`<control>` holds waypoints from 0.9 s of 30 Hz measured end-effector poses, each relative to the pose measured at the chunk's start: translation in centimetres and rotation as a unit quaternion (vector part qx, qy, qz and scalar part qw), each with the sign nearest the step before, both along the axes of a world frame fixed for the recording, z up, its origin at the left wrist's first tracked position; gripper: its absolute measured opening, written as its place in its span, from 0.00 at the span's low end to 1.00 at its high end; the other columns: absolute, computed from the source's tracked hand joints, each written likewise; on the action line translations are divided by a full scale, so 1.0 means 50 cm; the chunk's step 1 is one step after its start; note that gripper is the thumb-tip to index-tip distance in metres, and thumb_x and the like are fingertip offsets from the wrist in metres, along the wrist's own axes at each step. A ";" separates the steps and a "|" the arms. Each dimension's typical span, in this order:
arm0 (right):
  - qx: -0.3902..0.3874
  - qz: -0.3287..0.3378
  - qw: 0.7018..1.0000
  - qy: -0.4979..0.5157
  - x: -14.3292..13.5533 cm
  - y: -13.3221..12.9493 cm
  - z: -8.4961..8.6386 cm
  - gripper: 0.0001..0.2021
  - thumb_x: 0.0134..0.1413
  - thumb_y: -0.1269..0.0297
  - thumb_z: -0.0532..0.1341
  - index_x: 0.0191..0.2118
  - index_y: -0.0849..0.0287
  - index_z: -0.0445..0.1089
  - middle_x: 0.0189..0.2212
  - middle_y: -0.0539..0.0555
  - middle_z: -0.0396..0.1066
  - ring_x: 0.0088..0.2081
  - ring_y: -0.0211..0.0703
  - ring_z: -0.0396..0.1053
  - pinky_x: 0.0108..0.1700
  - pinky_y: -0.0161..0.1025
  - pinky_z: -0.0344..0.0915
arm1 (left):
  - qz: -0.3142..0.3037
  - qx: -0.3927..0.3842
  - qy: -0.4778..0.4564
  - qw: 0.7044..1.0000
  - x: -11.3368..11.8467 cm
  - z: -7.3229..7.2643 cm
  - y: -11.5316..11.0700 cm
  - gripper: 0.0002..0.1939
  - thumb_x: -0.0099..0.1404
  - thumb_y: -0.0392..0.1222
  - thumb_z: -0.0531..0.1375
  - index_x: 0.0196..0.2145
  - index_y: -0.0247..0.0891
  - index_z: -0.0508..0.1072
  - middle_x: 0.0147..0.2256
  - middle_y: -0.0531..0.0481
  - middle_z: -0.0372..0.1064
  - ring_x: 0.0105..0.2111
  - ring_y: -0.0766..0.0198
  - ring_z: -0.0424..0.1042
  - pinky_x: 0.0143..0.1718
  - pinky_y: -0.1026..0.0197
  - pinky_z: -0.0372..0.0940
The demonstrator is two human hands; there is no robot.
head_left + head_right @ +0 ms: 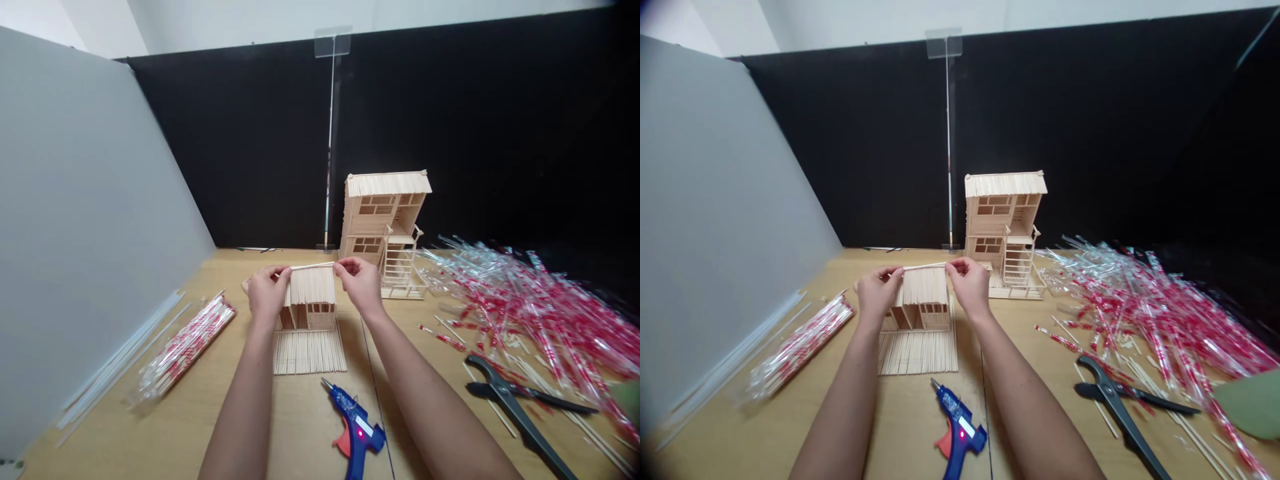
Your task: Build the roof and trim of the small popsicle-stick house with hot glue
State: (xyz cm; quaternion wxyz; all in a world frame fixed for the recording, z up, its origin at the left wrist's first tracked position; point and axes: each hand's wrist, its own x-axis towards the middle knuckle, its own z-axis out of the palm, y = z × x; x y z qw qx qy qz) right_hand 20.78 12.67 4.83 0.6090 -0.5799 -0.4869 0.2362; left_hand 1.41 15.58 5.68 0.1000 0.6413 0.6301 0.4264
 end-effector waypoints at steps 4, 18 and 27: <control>0.006 0.004 1.000 -0.020 0.000 0.000 0.007 0.14 0.50 0.55 0.64 0.37 0.59 0.76 0.27 0.54 0.76 0.25 0.41 0.69 0.27 0.36 0.63 | -0.001 -0.002 0.004 1.000 -0.002 0.000 0.002 0.16 0.61 0.55 0.58 0.34 0.45 0.82 0.32 0.48 0.79 0.35 0.54 0.74 0.49 0.50 0.55; 0.075 0.025 0.976 -0.202 0.002 0.010 0.013 0.04 0.54 0.70 0.62 0.31 0.59 0.75 0.30 0.52 0.75 0.31 0.41 0.69 0.37 0.38 0.63 | -0.001 -0.004 -0.013 1.000 -0.008 -0.008 0.013 0.17 0.59 0.56 0.60 0.35 0.43 0.82 0.30 0.48 0.78 0.32 0.56 0.75 0.41 0.56 0.63; 0.193 0.045 0.969 -0.145 0.029 -0.052 0.068 0.05 0.60 0.66 0.61 0.34 0.57 0.73 0.31 0.51 0.74 0.31 0.39 0.69 0.35 0.37 0.66 | -0.091 -0.009 -0.255 0.963 -0.001 0.024 -0.042 0.23 0.55 0.56 0.65 0.42 0.36 0.79 0.35 0.46 0.76 0.32 0.63 0.71 0.38 0.60 0.67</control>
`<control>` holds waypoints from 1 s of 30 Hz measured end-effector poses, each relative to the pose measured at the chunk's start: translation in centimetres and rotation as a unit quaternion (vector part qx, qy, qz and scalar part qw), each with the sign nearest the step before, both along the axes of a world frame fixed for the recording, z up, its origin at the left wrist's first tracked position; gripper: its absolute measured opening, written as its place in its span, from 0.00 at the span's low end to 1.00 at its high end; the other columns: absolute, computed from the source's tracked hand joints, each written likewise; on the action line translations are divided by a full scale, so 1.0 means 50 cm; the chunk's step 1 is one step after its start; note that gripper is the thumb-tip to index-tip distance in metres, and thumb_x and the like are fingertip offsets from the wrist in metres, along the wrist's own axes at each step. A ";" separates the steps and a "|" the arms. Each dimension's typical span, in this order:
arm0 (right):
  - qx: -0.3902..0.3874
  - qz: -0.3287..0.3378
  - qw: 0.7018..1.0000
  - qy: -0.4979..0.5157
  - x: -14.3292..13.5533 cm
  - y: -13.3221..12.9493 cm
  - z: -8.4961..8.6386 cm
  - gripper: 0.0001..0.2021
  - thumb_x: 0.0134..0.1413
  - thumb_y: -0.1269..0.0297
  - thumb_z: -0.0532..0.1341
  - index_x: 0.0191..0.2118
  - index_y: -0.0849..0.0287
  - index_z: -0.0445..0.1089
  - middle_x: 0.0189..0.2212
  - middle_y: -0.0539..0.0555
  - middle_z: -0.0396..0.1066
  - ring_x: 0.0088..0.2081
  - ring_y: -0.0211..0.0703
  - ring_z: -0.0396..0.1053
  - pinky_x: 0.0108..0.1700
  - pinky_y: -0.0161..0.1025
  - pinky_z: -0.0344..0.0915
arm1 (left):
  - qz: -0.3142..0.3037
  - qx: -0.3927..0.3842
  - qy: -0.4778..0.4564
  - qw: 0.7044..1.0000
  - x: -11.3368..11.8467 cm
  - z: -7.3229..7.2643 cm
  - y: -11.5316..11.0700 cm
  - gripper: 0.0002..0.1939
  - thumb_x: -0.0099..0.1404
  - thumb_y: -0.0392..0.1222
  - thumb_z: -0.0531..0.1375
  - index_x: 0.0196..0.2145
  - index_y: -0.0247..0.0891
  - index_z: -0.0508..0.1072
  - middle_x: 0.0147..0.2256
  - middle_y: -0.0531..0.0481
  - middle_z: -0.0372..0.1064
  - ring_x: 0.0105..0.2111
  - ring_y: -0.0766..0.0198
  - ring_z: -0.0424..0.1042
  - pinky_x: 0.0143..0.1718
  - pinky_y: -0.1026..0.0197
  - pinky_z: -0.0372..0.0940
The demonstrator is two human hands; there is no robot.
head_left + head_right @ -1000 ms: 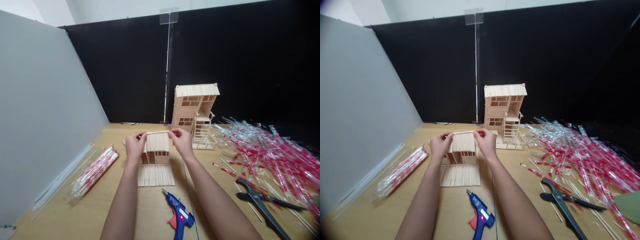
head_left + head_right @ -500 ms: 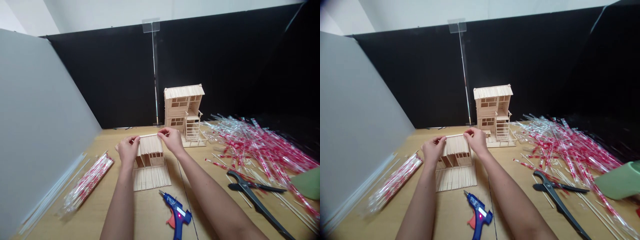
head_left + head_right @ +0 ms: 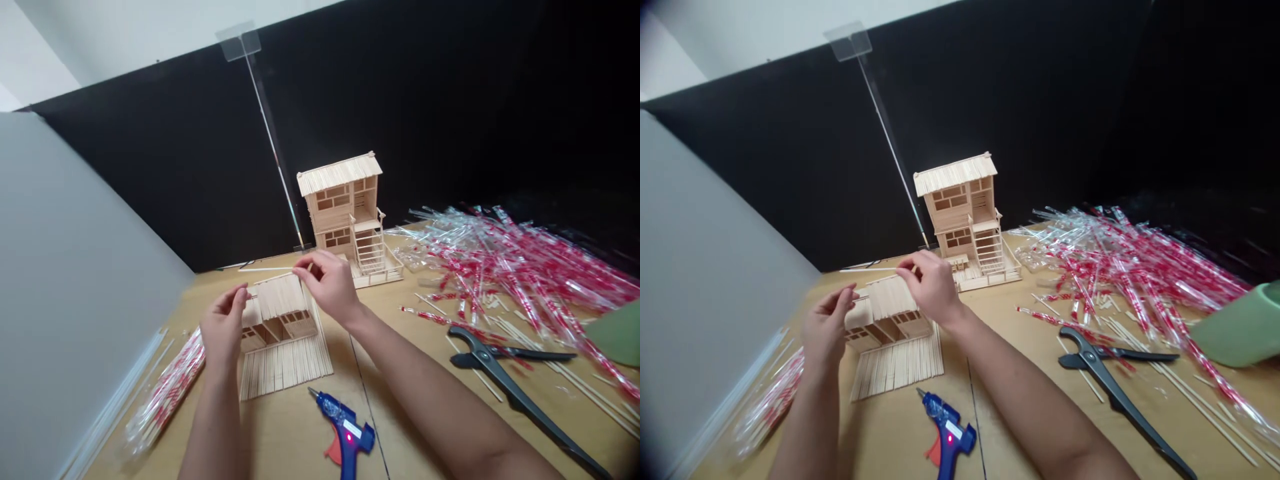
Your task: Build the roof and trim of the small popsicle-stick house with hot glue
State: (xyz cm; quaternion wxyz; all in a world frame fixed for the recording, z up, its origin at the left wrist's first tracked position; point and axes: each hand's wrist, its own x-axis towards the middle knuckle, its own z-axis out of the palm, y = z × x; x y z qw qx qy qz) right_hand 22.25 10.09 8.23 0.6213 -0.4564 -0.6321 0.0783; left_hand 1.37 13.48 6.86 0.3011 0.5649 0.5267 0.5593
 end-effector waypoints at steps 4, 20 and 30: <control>0.076 0.075 0.989 -0.101 -0.018 -0.055 -0.020 0.07 0.64 0.66 0.57 0.37 0.59 0.72 0.34 0.55 0.75 0.35 0.40 0.72 0.37 0.35 0.67 | -0.101 -0.070 -0.208 0.970 0.066 0.006 -0.081 0.21 0.48 0.54 0.71 0.35 0.36 0.79 0.29 0.50 0.72 0.24 0.71 0.65 0.27 0.68 0.64; -0.217 0.138 0.965 -0.059 0.098 0.085 -0.123 0.05 0.55 0.68 0.64 0.37 0.56 0.79 0.31 0.52 0.79 0.32 0.42 0.74 0.35 0.37 0.66 | 0.165 0.014 -0.055 0.985 0.010 -0.125 -0.208 0.10 0.59 0.51 0.65 0.32 0.43 0.78 0.27 0.54 0.68 0.26 0.66 0.64 0.26 0.64 0.63; -0.177 0.156 0.971 -0.039 0.059 0.123 -0.135 0.06 0.54 0.66 0.65 0.38 0.56 0.79 0.34 0.52 0.79 0.34 0.40 0.73 0.37 0.35 0.64 | 0.230 0.130 -0.014 0.964 0.002 -0.183 -0.178 0.11 0.62 0.47 0.64 0.33 0.34 0.76 0.24 0.55 0.68 0.22 0.70 0.64 0.26 0.64 0.59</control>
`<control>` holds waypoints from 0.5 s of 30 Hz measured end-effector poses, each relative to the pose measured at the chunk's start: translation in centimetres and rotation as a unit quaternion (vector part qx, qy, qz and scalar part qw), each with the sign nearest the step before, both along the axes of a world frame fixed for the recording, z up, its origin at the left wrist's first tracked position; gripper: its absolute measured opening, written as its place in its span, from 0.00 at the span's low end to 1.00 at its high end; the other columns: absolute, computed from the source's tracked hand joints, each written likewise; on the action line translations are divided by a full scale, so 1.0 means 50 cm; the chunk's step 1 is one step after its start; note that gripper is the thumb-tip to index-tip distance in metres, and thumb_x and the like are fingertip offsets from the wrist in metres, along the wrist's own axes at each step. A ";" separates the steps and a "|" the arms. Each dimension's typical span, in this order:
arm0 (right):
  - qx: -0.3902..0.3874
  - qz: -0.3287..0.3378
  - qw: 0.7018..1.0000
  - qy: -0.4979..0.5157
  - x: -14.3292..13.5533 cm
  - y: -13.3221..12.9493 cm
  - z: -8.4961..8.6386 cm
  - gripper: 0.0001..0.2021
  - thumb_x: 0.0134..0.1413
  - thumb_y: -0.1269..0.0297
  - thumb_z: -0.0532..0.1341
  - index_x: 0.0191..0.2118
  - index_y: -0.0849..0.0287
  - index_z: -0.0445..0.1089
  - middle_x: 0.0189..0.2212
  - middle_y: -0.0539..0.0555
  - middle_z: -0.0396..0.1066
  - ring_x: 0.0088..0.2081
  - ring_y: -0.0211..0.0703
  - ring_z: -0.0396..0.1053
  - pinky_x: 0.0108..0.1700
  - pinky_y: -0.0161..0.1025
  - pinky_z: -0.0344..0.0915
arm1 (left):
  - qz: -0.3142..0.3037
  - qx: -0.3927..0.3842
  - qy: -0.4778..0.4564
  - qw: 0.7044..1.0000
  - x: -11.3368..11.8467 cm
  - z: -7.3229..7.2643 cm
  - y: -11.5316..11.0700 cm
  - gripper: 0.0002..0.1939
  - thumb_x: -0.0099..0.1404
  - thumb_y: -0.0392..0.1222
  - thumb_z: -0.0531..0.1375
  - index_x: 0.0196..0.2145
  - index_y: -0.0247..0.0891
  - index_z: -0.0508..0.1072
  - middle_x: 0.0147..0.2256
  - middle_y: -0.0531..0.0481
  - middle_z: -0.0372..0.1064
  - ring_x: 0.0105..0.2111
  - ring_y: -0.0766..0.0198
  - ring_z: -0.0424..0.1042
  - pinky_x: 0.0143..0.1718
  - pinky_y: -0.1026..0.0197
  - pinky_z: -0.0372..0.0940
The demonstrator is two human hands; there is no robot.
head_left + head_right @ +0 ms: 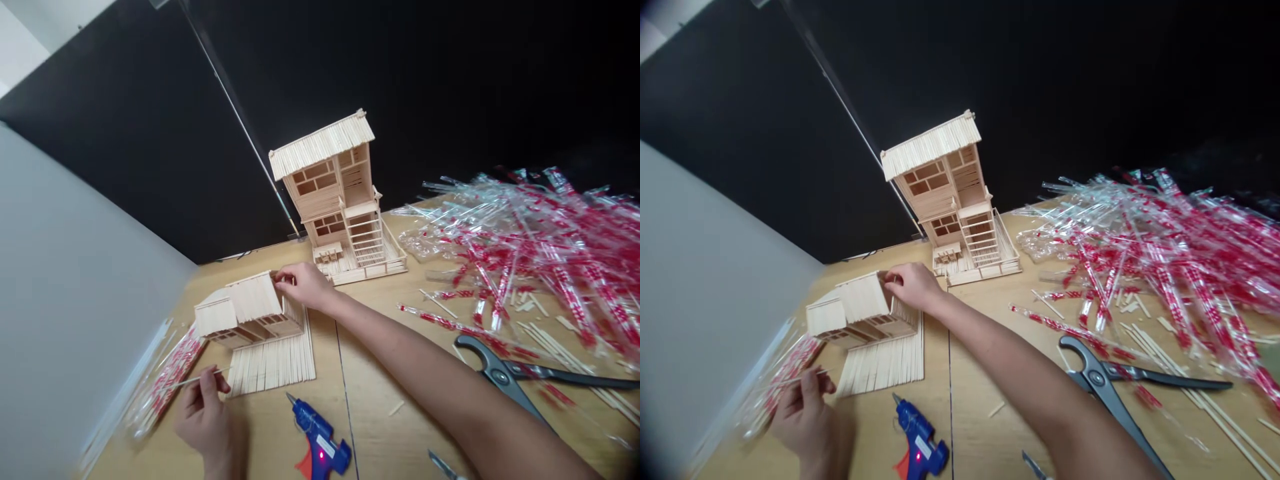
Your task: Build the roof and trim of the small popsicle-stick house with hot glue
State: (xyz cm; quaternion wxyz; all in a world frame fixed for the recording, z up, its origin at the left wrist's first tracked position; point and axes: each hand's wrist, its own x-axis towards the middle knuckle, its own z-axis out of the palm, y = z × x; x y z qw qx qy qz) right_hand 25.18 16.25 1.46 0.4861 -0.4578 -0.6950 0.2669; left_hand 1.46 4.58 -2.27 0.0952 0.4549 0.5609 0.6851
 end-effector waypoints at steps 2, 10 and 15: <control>0.017 -0.014 1.000 0.004 -0.003 0.000 0.000 0.05 0.54 0.68 0.64 0.35 0.56 0.79 0.34 0.52 0.79 0.35 0.40 0.73 0.38 0.35 0.64 | -0.003 -0.002 0.005 1.000 -0.001 -0.004 0.004 0.11 0.62 0.46 0.64 0.33 0.34 0.76 0.24 0.55 0.68 0.22 0.70 0.64 0.26 0.64 0.59; 0.045 -0.017 0.999 0.021 -0.005 -0.004 -0.002 0.04 0.53 0.70 0.64 0.33 0.58 0.78 0.30 0.50 0.77 0.31 0.38 0.71 0.35 0.34 0.63 | 0.001 -0.012 0.015 1.000 -0.002 -0.008 0.008 0.12 0.62 0.46 0.64 0.33 0.33 0.76 0.22 0.55 0.67 0.21 0.70 0.64 0.26 0.64 0.59; 0.050 -0.010 0.997 0.050 -0.008 -0.002 -0.005 0.06 0.53 0.71 0.64 0.36 0.57 0.78 0.34 0.52 0.79 0.34 0.40 0.73 0.38 0.36 0.66 | 0.002 -0.010 0.007 1.000 -0.001 -0.009 0.007 0.12 0.61 0.47 0.65 0.34 0.33 0.76 0.24 0.54 0.68 0.21 0.71 0.64 0.25 0.64 0.59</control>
